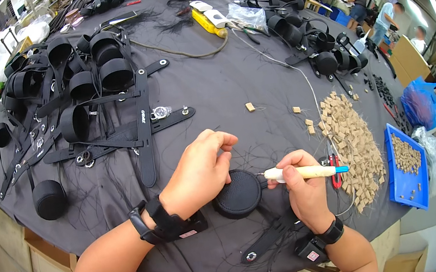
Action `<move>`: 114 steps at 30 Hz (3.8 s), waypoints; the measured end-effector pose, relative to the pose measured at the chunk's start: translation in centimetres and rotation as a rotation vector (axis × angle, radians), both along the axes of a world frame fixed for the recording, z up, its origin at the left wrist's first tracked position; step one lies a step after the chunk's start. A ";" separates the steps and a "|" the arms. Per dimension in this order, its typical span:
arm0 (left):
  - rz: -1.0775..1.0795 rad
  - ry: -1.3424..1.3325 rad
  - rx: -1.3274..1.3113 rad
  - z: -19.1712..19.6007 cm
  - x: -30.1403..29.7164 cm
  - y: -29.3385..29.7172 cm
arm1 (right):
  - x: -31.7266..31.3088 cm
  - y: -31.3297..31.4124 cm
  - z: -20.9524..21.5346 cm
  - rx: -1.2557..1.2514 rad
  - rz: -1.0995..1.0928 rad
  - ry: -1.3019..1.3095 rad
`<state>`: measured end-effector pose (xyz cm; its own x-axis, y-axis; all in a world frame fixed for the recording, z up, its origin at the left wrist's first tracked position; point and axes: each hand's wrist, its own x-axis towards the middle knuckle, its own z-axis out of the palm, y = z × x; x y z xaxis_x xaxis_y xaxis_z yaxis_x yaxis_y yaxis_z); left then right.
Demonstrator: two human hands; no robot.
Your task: The person uses a red utility knife to trim excess black threads from a circular black foam pad. They then use a white glue pen to apply adhesive to the edges of the pad and attach it to a black nylon strap. The person repeats this process on multiple harness components laid out on a large table.
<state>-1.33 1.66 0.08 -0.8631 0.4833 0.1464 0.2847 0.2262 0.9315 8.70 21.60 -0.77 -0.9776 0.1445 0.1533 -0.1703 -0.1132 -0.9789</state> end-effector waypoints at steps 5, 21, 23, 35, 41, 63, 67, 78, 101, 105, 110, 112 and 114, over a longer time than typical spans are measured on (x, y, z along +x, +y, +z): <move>-0.113 -0.050 -0.053 0.4 -0.3 -0.6 | 0.1 0.2 -0.3 0.029 0.092 0.038; -0.132 0.343 -0.256 1.4 0.3 -0.8 | 0.3 -0.2 0.0 0.085 0.091 0.055; -0.121 0.255 -0.203 1.9 0.7 -0.8 | 0.3 -0.2 0.1 0.089 0.089 0.060; -0.081 0.108 -0.172 1.3 1.3 -0.4 | 0.0 -0.6 0.4 0.081 0.000 0.006; -0.074 0.096 -0.159 1.0 1.3 -0.4 | -0.2 -0.5 0.3 0.191 0.008 0.004; -0.084 -0.010 -0.094 1.3 1.1 -0.4 | -0.3 -0.7 0.1 0.188 -0.027 -0.017; -0.089 -0.027 -0.079 1.4 1.1 -0.4 | -0.3 -0.6 0.1 0.185 -0.024 -0.023; -0.118 0.388 -0.235 2.5 0.1 -1.9 | -0.2 -0.2 0.2 -0.036 -0.106 -0.034; -0.136 -0.112 -0.307 0.5 -1.0 -0.5 | 0.7 1.7 2.5 -0.352 0.144 -0.152; -0.181 -0.027 -0.290 0.4 -1.1 -0.7 | 0.2 2.0 1.6 -0.368 0.118 -0.108; -0.180 0.313 -0.268 1.5 -0.1 -0.5 | -0.2 2.1 1.5 -0.406 0.055 -0.039; -0.236 0.508 -0.311 1.6 0.6 -0.6 | -0.4 2.2 1.2 -0.411 0.070 -0.018; -0.273 0.383 -0.347 2.0 1.5 -0.5 | -0.8 2.5 0.8 -0.416 0.085 0.020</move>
